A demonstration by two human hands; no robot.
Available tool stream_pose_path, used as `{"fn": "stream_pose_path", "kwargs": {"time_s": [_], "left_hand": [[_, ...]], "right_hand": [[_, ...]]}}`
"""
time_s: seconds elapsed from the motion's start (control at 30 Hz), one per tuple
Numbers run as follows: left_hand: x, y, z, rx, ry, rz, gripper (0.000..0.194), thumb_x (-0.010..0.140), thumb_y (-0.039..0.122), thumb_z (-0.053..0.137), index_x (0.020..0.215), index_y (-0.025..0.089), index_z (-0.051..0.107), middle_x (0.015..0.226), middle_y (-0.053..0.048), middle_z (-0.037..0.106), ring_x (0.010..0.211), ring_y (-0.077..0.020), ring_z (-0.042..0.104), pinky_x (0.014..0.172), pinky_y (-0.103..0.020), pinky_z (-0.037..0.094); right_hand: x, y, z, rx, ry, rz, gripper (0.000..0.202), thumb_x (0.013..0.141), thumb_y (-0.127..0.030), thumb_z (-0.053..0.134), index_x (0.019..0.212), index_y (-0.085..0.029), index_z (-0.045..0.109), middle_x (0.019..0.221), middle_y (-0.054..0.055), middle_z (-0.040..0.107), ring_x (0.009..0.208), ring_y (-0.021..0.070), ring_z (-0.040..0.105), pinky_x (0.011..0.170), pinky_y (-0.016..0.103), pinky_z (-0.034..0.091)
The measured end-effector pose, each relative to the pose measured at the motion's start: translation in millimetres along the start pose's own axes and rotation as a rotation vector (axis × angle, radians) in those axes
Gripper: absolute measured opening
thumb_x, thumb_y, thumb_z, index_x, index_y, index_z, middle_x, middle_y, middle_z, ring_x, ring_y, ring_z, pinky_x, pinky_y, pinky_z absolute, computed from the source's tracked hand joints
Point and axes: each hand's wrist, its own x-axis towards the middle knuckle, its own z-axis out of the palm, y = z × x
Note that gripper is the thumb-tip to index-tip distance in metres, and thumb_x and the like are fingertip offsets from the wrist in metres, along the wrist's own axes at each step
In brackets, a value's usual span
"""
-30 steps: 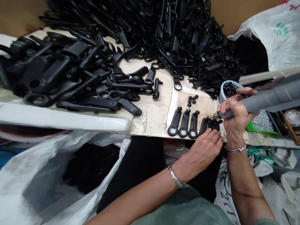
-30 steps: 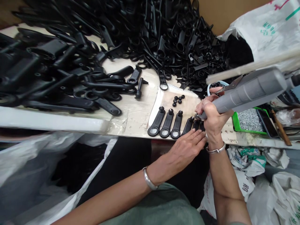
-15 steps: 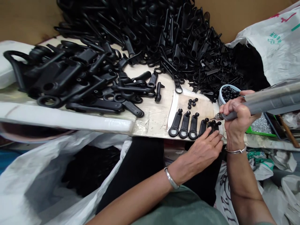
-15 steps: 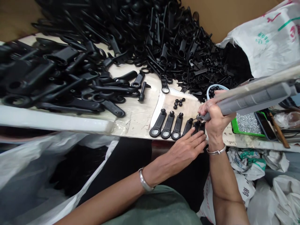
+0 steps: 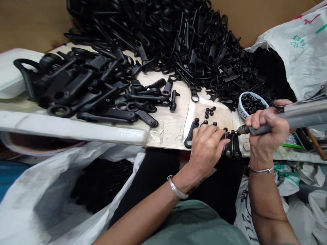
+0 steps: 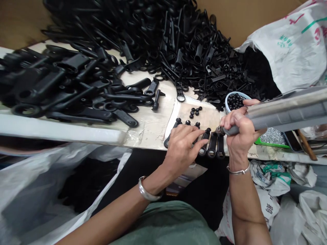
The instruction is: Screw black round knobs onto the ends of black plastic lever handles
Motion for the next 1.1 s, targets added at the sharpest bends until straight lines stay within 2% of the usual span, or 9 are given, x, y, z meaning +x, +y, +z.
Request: {"fn": "stream_pose_path", "kwargs": {"time_s": [0.17, 0.27, 0.63, 0.8, 0.97, 1.1], "left_hand": [[4.5, -1.4, 3.0, -0.154, -0.126, -0.081, 0.008, 0.091, 0.027, 0.067, 0.089, 0.023, 0.073, 0.082, 0.002, 0.070, 0.086, -0.0175, 0.060, 0.083, -0.038, 0.038], [3.2, -2.5, 2.9, -0.183, -0.110, -0.083, 0.013, 0.093, 0.023, 0.065, 0.083, 0.023, 0.073, 0.079, 0.003, 0.070, 0.084, -0.0164, 0.060, 0.083, -0.038, 0.036], [1.2, -1.6, -1.3, -0.136, -0.075, -0.017, 0.018, 0.095, 0.023, 0.061, 0.081, 0.023, 0.072, 0.082, 0.004, 0.073, 0.083, -0.0158, 0.060, 0.086, -0.039, 0.030], [1.0, -1.3, -1.0, -0.100, -0.106, 0.026, 0.016, 0.096, 0.022, 0.061, 0.085, 0.024, 0.073, 0.087, 0.004, 0.074, 0.088, -0.0156, 0.060, 0.088, -0.040, 0.028], [2.6, -2.0, 0.4, -0.077, -0.133, 0.058, 0.016, 0.096, 0.023, 0.060, 0.085, 0.024, 0.072, 0.090, 0.004, 0.075, 0.092, -0.0172, 0.061, 0.089, -0.041, 0.028], [-1.1, -4.4, -5.6, -0.044, -0.161, 0.105, 0.008, 0.095, 0.026, 0.062, 0.098, 0.021, 0.068, 0.099, -0.001, 0.076, 0.101, -0.0193, 0.064, 0.093, -0.042, 0.031]], "right_hand": [[-7.2, -12.0, 3.9, -0.022, -0.043, 0.008, 0.022, 0.066, -0.019, 0.058, 0.086, -0.025, 0.054, 0.050, -0.012, 0.038, 0.034, 0.0079, 0.037, 0.038, 0.025, 0.038], [-10.2, -15.5, 6.1, 0.005, -0.037, 0.012, 0.024, 0.065, -0.018, 0.057, 0.087, -0.025, 0.053, 0.049, -0.012, 0.040, 0.035, 0.0082, 0.037, 0.038, 0.025, 0.038], [-12.1, -20.2, 7.3, 0.024, -0.042, 0.045, 0.025, 0.062, -0.016, 0.060, 0.084, -0.025, 0.056, 0.046, -0.013, 0.043, 0.034, 0.0079, 0.037, 0.037, 0.025, 0.038], [-14.5, -19.4, 5.6, 0.078, -0.098, 0.058, 0.024, 0.064, -0.012, 0.060, 0.086, -0.022, 0.056, 0.047, -0.011, 0.047, 0.034, 0.0074, 0.040, 0.038, 0.023, 0.040], [-15.7, -18.6, 6.0, 0.013, -0.158, 0.063, 0.023, 0.067, -0.015, 0.065, 0.087, -0.023, 0.055, 0.048, -0.011, 0.045, 0.034, 0.0073, 0.041, 0.037, 0.023, 0.038], [-11.6, -16.1, 3.1, -0.020, -0.108, 0.043, 0.024, 0.065, -0.018, 0.065, 0.086, -0.023, 0.054, 0.047, -0.012, 0.044, 0.033, 0.0080, 0.040, 0.036, 0.024, 0.037]]}}
